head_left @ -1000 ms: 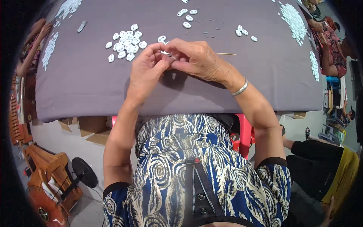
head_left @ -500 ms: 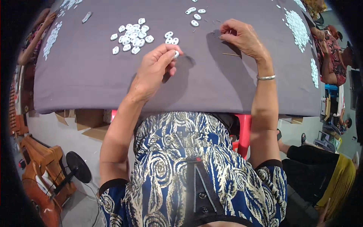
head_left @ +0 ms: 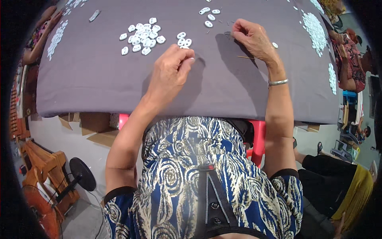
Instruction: Inspecting and sorting small white plastic components on a table in a manufacturing setting.
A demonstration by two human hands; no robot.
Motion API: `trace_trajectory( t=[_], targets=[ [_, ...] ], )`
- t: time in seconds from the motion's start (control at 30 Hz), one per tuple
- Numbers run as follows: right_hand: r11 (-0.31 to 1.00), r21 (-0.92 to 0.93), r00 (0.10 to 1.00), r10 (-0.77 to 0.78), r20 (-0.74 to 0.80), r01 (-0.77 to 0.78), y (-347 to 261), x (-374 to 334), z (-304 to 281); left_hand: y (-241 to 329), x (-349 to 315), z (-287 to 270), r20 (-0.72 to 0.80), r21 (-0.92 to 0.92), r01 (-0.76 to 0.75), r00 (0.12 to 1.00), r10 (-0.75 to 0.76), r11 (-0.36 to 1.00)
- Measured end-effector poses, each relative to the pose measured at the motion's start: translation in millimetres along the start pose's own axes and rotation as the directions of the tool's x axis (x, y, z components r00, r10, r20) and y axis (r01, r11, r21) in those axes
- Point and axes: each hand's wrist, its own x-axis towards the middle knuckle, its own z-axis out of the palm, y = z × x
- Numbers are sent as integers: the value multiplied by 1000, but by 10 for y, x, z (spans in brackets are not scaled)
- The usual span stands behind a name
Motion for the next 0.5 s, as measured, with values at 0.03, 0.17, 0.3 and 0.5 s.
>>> trace_trajectory(
  t=[0.03,0.17,0.3,0.5],
  targets=[
    [1000,9,1000,-14,-13,14,0,-4,9,-9,8,-9,-6,3,-6,1000,6,1000],
    [998,63,998,-25,-63,29,-35,-14,96,-73,30,-77,-99,54,17,995,-12,998],
    [987,10,984,-162,-67,163,-111,36,230,-195,64,-178,-199,-34,104,974,-109,994],
    [990,91,994,-101,-48,105,-195,32,281,-367,94,-232,-254,-214,169,941,-222,962]
  ],
)
